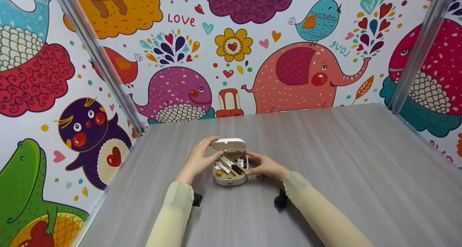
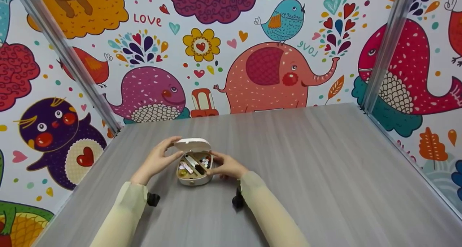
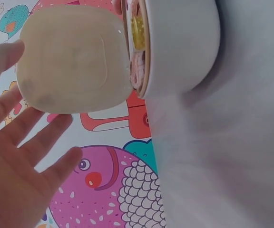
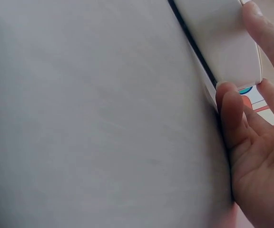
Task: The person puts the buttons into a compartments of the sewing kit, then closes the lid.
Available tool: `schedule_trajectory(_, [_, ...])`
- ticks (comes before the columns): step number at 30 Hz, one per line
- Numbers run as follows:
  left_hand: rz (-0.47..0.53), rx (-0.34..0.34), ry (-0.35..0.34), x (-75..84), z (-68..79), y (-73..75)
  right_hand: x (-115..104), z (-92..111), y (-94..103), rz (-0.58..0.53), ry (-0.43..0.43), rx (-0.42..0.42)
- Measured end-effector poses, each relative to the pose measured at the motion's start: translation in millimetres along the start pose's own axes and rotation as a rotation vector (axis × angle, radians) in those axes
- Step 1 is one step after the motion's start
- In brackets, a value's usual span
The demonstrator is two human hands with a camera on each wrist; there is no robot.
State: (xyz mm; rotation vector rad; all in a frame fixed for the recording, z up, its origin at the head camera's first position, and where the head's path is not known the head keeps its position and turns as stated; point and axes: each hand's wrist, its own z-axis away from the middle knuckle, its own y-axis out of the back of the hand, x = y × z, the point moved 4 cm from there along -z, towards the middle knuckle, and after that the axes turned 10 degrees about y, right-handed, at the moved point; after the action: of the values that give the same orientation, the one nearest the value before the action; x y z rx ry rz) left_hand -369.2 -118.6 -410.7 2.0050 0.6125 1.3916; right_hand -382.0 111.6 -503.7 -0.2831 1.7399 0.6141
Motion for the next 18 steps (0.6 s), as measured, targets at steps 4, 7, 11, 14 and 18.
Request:
schedule_trajectory(4, [0.002, -0.001, -0.023, -0.1, 2.8, 0.5, 0.3, -0.6, 1.0, 0.025, 0.018, -0.007])
schedule_trajectory(7, [0.003, 0.009, -0.052, -0.1, 4.4, 1.2, 1.7, -1.1, 1.1, 0.028, 0.017, -0.006])
schedule_trajectory(11, [0.010, 0.013, -0.076, -0.1, 7.5, 1.3, 3.6, -0.9, 1.5, 0.029, -0.002, 0.004])
schedule_trajectory(14, [0.011, 0.005, -0.074, -0.9, 10.3, -0.3, 3.6, -0.5, 1.6, 0.031, -0.014, 0.008])
schedule_trajectory(18, [0.005, -0.006, -0.061, -3.7, 14.3, -2.9, 3.5, -0.8, 0.5, 0.019, -0.021, 0.016])
